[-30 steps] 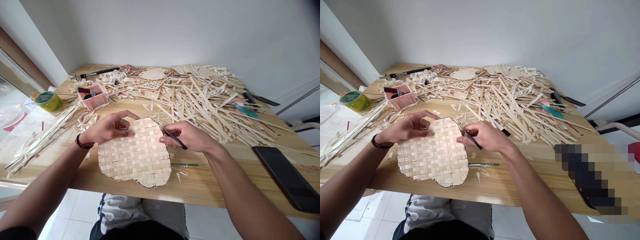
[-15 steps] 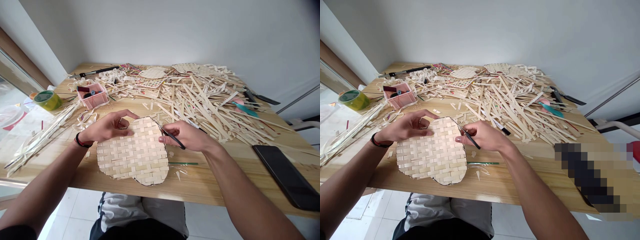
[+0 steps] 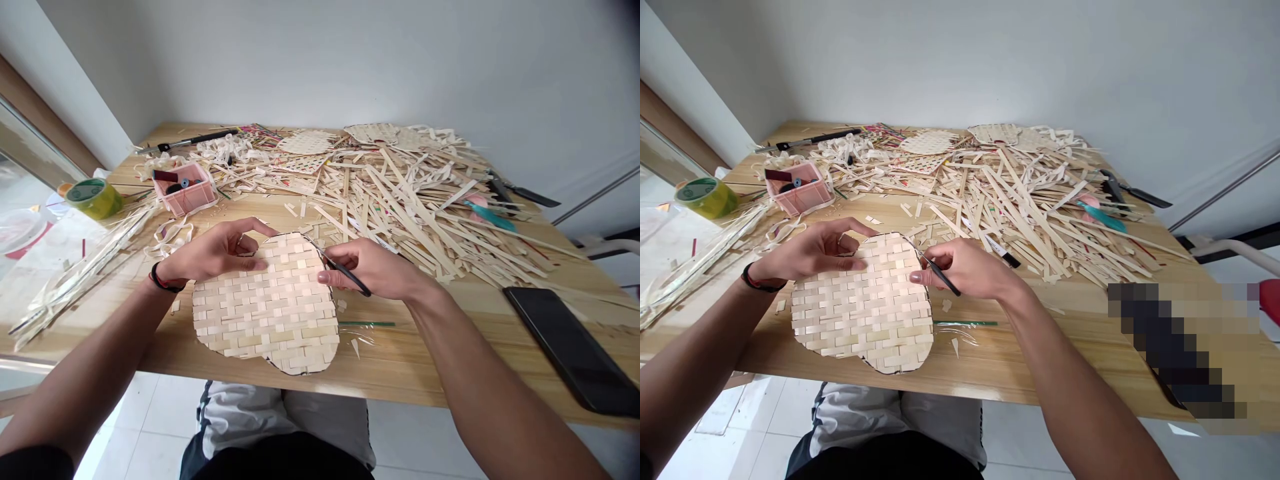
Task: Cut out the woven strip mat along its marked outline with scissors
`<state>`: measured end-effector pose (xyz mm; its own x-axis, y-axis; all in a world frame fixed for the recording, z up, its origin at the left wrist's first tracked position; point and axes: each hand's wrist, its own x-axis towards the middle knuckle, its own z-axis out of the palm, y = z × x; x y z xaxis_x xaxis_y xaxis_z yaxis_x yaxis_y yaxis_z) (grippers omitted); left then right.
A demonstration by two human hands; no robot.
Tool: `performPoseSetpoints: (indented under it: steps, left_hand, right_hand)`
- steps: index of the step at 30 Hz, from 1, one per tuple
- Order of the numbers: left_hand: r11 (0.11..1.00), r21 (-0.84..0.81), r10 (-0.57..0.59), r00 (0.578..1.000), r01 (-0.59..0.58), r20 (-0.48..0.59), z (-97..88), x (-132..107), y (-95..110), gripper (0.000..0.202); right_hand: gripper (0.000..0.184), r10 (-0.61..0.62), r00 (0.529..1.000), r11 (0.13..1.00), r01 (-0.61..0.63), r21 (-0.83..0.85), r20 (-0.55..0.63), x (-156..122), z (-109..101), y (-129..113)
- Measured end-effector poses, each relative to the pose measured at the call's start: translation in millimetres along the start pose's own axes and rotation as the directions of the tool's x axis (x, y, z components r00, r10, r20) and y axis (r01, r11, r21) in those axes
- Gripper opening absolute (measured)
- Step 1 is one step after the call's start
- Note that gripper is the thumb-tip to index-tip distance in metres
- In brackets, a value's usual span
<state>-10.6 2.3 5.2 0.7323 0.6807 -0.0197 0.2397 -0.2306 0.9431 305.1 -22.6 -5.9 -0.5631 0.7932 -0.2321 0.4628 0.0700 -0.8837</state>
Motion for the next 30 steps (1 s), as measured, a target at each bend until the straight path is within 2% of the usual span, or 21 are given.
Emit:
performPoseSetpoints:
  steps: [4, 13, 18, 21, 26, 30]
  left_hand:
    - [1.0, 0.002, 0.007, 1.0, -0.007, 0.005, 0.3, 0.0, -1.2, 0.043]
    - [0.999, -0.001, -0.037, 0.999, 0.037, -0.022, -1.9, 0.1, 1.2, 0.05]
    - [0.999, -0.034, -0.043, 0.999, 0.043, 0.007, -1.4, 0.4, 1.4, 0.049]
    - [0.998, -0.045, -0.043, 0.999, 0.044, 0.021, -0.7, 0.6, 1.2, 0.048]
    - [0.997, -0.047, -0.059, 0.998, 0.059, -0.006, -1.3, 1.0, 2.0, 0.047]
    - [0.998, -0.039, -0.056, 0.998, 0.056, -0.006, -1.6, 0.5, 3.8, 0.049]
  right_hand:
    - [0.057, -0.007, 1.0, 0.999, 0.007, 0.033, 0.014, 0.7, 2.0, -0.7]
    - [0.063, -0.007, 0.997, 0.995, 0.0, -0.099, -0.072, -1.8, 1.1, -4.2]
    - [0.061, -0.002, 1.0, 1.0, 0.002, 0.005, -0.011, 0.9, 3.1, -2.4]
    - [0.065, -0.025, 1.0, 1.0, 0.025, 0.006, 0.002, 2.7, 5.5, -2.8]
    - [0.074, -0.033, 0.996, 0.997, 0.027, -0.066, -0.088, 1.6, 6.8, -2.9]
    - [0.071, -0.019, 0.995, 0.996, 0.009, -0.093, -0.102, 0.1, 4.8, -2.4]
